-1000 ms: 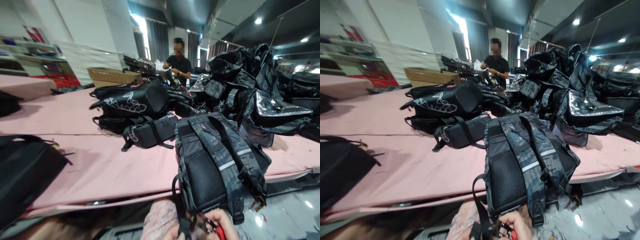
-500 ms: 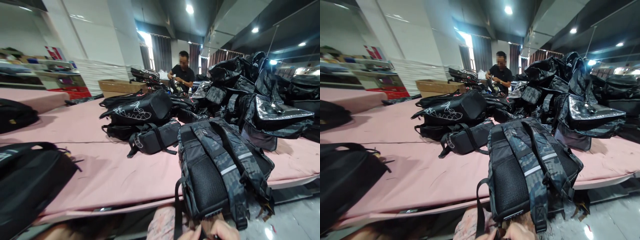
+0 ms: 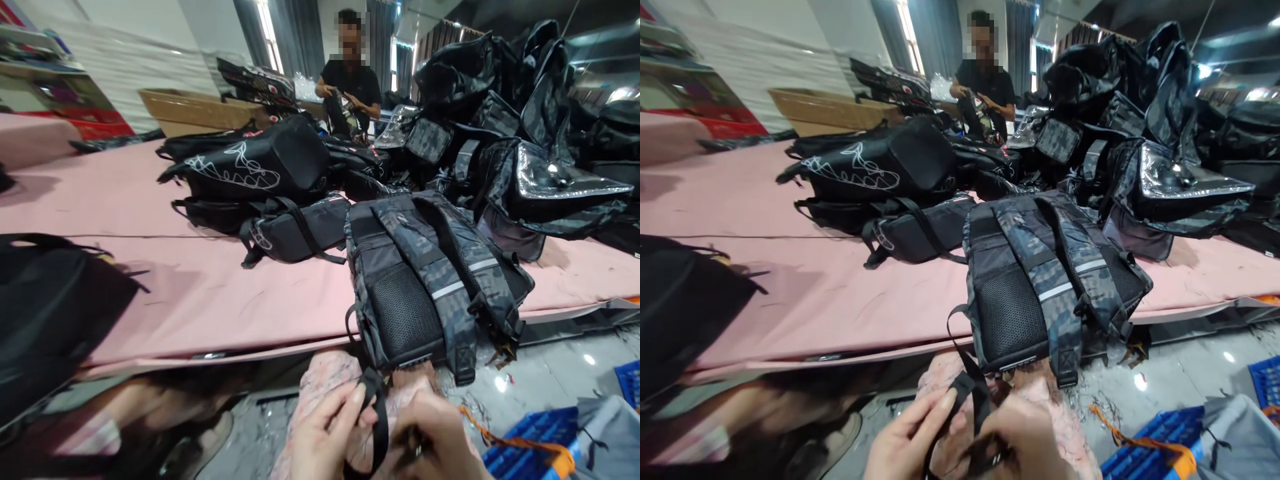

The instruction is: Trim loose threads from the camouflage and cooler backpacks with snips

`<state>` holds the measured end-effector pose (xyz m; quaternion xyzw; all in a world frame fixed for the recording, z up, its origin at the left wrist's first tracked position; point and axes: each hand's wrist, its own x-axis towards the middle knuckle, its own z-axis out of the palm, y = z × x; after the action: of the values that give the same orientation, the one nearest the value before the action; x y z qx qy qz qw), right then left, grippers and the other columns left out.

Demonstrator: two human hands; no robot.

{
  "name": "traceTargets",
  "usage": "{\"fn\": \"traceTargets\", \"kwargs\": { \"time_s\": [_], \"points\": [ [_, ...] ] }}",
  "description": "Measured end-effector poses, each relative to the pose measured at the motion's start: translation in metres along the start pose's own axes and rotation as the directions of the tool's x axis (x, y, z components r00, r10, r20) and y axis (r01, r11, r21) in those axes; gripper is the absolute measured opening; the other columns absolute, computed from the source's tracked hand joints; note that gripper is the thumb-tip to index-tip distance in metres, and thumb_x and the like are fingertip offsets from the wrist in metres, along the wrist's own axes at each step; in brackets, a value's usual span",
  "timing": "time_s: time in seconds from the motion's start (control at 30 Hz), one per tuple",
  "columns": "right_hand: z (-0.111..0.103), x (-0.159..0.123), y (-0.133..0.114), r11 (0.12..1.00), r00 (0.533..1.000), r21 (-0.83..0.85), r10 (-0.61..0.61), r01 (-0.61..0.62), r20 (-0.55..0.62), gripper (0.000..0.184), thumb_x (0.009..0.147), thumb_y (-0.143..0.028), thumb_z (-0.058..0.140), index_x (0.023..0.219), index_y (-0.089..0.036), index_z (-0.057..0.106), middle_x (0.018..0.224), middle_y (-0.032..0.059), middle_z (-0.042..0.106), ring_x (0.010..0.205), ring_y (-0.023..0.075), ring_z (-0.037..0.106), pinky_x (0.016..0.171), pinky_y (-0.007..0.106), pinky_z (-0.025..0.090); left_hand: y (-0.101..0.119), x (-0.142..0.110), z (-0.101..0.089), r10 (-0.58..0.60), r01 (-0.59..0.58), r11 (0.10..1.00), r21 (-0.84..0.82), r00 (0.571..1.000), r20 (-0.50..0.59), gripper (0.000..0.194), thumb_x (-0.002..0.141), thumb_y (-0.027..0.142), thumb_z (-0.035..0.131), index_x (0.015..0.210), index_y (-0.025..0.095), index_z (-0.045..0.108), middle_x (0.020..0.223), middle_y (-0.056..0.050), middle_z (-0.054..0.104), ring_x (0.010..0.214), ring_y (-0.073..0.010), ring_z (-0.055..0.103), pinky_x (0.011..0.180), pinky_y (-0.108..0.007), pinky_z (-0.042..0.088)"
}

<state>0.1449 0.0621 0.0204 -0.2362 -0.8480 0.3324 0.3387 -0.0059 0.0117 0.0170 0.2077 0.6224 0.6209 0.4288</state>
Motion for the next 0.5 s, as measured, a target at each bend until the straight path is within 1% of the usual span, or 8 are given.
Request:
{"fn": "traceTargets", "kwargs": {
  "time_s": [0.03,0.1,0.13,0.17,0.23,0.3,0.4,0.5],
  "points": [
    [-0.001,0.0,0.0,0.998,0.995,-0.009,0.065,-0.065,-0.072,0.017,0.085,-0.028,0.045,0.092,-0.021,0.059,0.075,0.0022,0.063,0.066,0.0141,0.059,0.06,0.022,0.047,0.002,0.0,0.0,-0.049,0.049,0.998,-0.049,0.999,-0.008,0.032,0.057,0.045,0.073,0.069,0.016,0.069,0.059,-0.002,0.064,0.053,-0.0124,0.055,0.049,-0.018,0.046],
    [0.001,0.0,0.003,0.984,0.966,-0.031,0.165,-0.175,-0.197,0.022,0.086,-0.022,0.044,0.105,-0.019,0.054,0.089,0.0055,0.064,0.08,0.0163,0.06,0.07,0.026,0.048,0.007,-0.001,0.0,-0.094,0.094,0.991,-0.093,0.996,0.001,0.035,0.054,0.046,0.075,0.068,0.015,0.069,0.057,-0.002,0.062,0.051,-0.0113,0.053,0.046,-0.017,0.043],
    [0.003,0.0,0.005,0.978,0.954,-0.052,0.184,-0.202,-0.238,0.024,0.086,-0.02,0.043,0.109,-0.019,0.052,0.093,0.0058,0.064,0.083,0.0164,0.06,0.072,0.026,0.048,0.009,-0.002,0.0,-0.104,0.104,0.989,-0.107,0.995,0.005,0.035,0.053,0.045,0.076,0.068,0.014,0.069,0.056,-0.002,0.061,0.051,-0.0109,0.052,0.046,-0.017,0.043],
    [0.005,0.0,0.007,0.976,0.951,-0.081,0.174,-0.201,-0.257,0.025,0.087,-0.018,0.042,0.11,-0.019,0.051,0.094,0.0055,0.064,0.083,0.0162,0.06,0.073,0.026,0.048,0.01,-0.004,0.001,-0.114,0.114,0.986,-0.121,0.993,0.007,0.035,0.052,0.045,0.076,0.067,0.014,0.069,0.055,-0.001,0.061,0.051,-0.0107,0.052,0.046,-0.017,0.043],
    [0.008,0.001,0.011,0.976,0.961,-0.155,0.108,-0.151,-0.256,0.023,0.088,-0.016,0.041,0.107,-0.02,0.053,0.09,0.0048,0.064,0.081,0.0166,0.06,0.072,0.028,0.048,0.011,-0.006,0.002,-0.131,0.13,0.982,-0.139,0.991,-0.002,0.036,0.05,0.044,0.078,0.066,0.014,0.069,0.054,-0.001,0.06,0.052,-0.0108,0.052,0.049,-0.018,0.045],
    [0.009,0.002,0.012,0.971,0.975,-0.219,0.041,-0.09,-0.216,0.023,0.088,-0.016,0.042,0.107,-0.02,0.054,0.089,0.0054,0.064,0.082,0.0179,0.06,0.073,0.03,0.048,0.01,-0.006,0.002,-0.141,0.139,0.982,-0.126,0.99,-0.01,0.038,0.049,0.046,0.078,0.067,0.014,0.069,0.056,-0.001,0.061,0.054,-0.0122,0.054,0.051,-0.019,0.047],
    [0.007,0.005,0.011,0.963,0.986,-0.266,-0.01,-0.034,-0.164,0.022,0.09,-0.017,0.041,0.106,-0.019,0.055,0.09,0.0065,0.065,0.082,0.0185,0.061,0.074,0.031,0.048,0.006,-0.005,-0.001,-0.09,0.09,0.995,-0.038,0.996,0.013,0.038,0.052,0.048,0.076,0.07,0.014,0.07,0.057,-0.002,0.064,0.056,-0.015,0.058,0.054,-0.022,0.049],
    [0.004,0.008,0.01,0.96,0.99,-0.281,-0.03,-0.01,-0.137,0.021,0.091,-0.018,0.039,0.104,-0.019,0.056,0.09,0.0068,0.066,0.082,0.018,0.061,0.074,0.03,0.047,0.002,-0.004,-0.004,-0.023,0.02,0.999,0.049,0.998,0.054,0.035,0.057,0.047,0.073,0.073,0.016,0.071,0.058,-0.003,0.067,0.057,-0.0167,0.061,0.056,-0.023,0.05]
  ]
}}
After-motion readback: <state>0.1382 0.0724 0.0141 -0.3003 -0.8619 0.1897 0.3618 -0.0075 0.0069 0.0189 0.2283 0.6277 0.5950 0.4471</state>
